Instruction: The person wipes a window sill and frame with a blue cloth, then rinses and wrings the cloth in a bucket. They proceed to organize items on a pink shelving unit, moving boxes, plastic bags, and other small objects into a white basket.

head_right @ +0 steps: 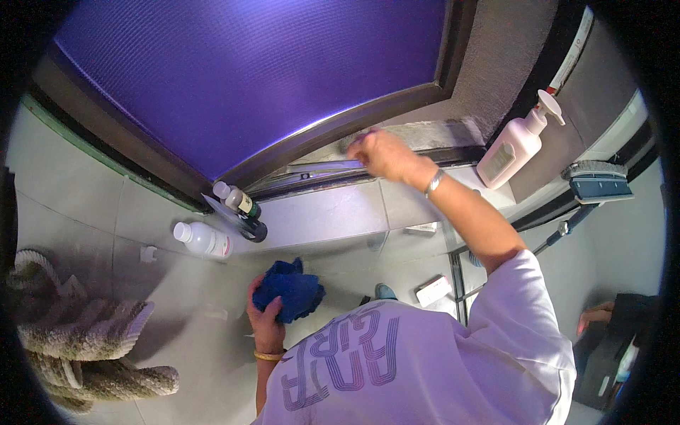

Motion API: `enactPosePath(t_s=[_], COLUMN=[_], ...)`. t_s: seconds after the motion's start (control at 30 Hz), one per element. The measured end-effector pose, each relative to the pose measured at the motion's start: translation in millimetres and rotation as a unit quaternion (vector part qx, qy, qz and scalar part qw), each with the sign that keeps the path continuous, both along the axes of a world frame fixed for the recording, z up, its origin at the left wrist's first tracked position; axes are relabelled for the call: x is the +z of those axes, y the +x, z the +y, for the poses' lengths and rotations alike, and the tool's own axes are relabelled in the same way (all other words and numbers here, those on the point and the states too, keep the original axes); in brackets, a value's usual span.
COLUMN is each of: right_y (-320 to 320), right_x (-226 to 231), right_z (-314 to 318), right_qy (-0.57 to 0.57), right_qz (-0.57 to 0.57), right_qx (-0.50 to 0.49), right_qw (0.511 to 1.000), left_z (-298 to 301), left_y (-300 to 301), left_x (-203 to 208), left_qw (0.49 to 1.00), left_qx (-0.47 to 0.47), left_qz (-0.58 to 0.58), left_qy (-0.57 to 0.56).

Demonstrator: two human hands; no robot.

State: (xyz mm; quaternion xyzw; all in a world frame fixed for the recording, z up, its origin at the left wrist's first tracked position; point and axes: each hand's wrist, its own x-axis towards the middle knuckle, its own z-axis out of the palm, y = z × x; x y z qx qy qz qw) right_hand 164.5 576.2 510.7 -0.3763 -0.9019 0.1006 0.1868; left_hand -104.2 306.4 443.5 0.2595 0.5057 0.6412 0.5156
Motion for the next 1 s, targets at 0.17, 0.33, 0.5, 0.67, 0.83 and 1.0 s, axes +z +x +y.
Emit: enactPosePath(t_s=[0.17,0.33,0.5,0.67,0.83,1.0], right_y=[5,16,51,68,94,118], right_x=[-33,-38,-25,-41,-52,-51], right_z=[35,49,50,50,76,110], right_qy=[-0.058,0.008,0.158,0.081,0.068,0.002], right_qz=[-0.005,-0.083,-0.098,-0.142,-0.085,-0.072], right_qx=[-0.066,-0.152,-0.328,-0.363,-0.416,-0.459], right_qw=[0.996,0.985,0.926,0.917,0.903,0.885], left_z=[-18,-29,-38,-33,-29,-27], left_y=[-14,-17,-14,-10,-8,-5], left_x=[-2,-9,-13,-14,-13,-14], left_qw=[0.996,0.994,0.993,0.993,0.994,0.995], left_qx=[0.078,0.098,0.12,0.115,0.112,0.095], left_qz=[-0.038,-0.031,0.008,0.009,0.01,0.001], left_qy=[0.025,0.024,0.013,0.014,0.007,-0.007])
